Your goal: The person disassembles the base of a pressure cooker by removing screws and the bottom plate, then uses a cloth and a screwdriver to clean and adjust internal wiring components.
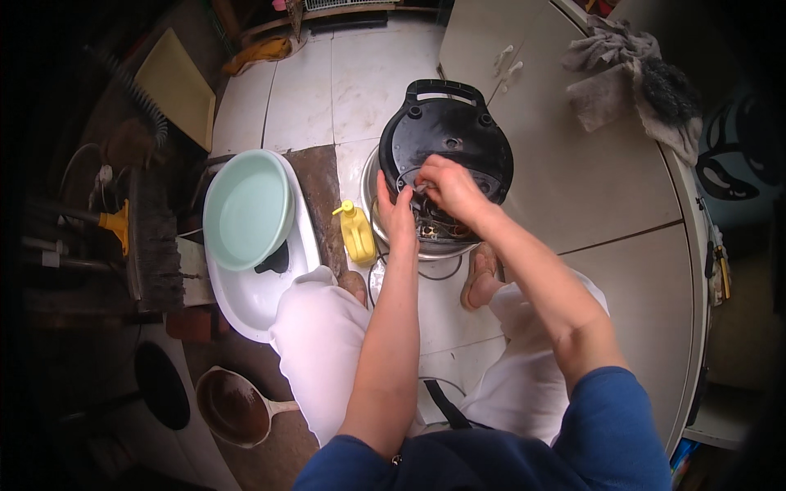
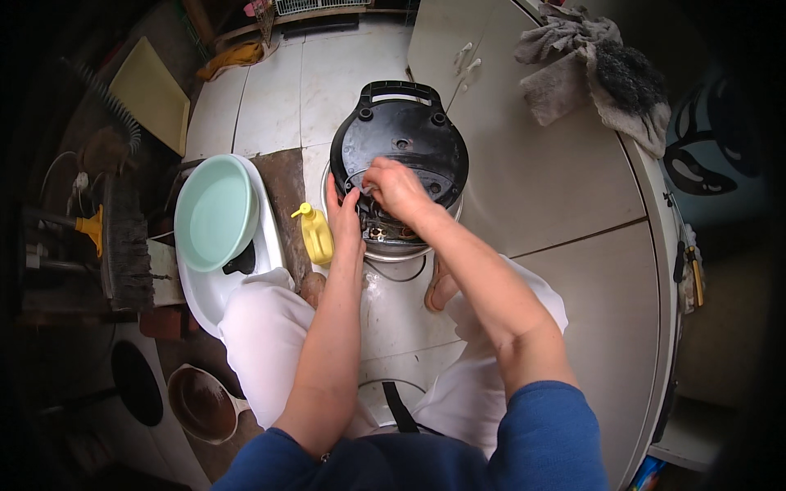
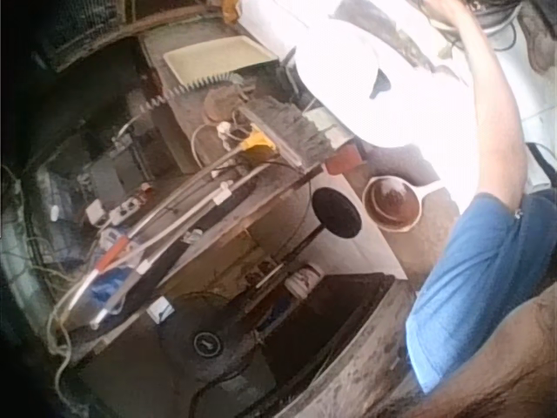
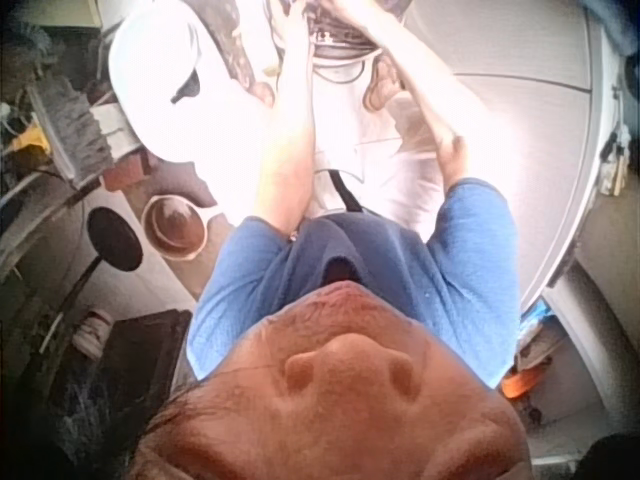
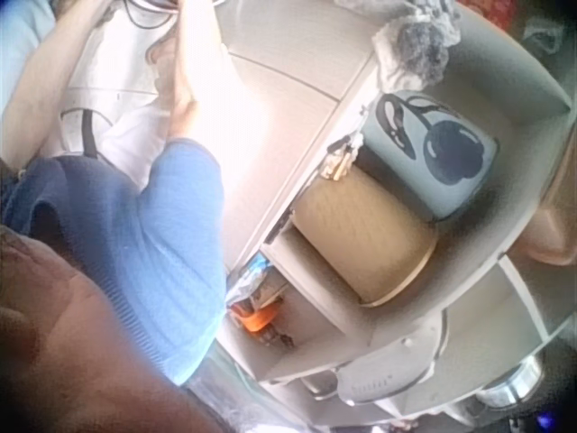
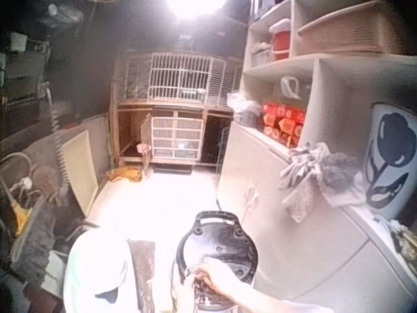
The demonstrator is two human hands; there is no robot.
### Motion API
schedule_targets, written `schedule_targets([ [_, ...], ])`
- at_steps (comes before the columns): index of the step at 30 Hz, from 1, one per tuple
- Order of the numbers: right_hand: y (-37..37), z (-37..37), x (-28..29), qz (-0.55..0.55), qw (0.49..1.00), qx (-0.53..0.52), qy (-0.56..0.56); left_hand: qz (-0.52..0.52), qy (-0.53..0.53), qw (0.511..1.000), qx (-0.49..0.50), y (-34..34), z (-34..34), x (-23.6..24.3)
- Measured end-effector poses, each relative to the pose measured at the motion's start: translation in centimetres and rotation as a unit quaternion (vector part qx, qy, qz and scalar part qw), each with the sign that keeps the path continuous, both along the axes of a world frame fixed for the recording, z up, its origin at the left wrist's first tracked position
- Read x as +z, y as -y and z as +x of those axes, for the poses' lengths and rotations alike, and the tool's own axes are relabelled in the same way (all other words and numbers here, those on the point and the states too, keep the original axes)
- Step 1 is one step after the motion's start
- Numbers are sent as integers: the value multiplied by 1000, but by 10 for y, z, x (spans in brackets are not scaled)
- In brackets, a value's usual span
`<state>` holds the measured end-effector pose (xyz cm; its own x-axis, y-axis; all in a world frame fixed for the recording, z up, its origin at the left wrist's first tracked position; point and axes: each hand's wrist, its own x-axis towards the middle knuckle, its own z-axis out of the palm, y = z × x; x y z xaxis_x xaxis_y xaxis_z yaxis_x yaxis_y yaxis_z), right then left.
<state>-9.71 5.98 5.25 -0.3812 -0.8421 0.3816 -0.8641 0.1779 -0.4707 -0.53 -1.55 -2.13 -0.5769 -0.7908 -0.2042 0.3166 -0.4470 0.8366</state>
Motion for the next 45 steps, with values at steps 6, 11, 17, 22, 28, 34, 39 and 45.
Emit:
schedule_targets([
  [6,-42,-33,21,143,988,-17,-53,25,-3,1000,18,-1,-2,9],
  [11,-80,-48,30,241,954,-82,-159,16,-10,1000,18,-1,-4,9],
  [17,-66,-42,53,157,979,-117,-57,-9,4,1000,17,-1,0,4],
  [22,-12,-24,23,-12,993,49,-103,-31,5,999,17,-3,-5,-6],
  [28,-15,-28,12,76,989,31,-122,-6,21,999,39,2,-3,-16],
  [34,-36,-32,19,99,980,30,-171,-59,77,990,101,2,-5,-25],
  [39,-69,-35,17,141,964,-13,-224,-30,80,992,92,-5,-8,-13],
  [45,-82,-47,34,148,973,-33,-176,-23,96,994,51,5,-6,-28],
])
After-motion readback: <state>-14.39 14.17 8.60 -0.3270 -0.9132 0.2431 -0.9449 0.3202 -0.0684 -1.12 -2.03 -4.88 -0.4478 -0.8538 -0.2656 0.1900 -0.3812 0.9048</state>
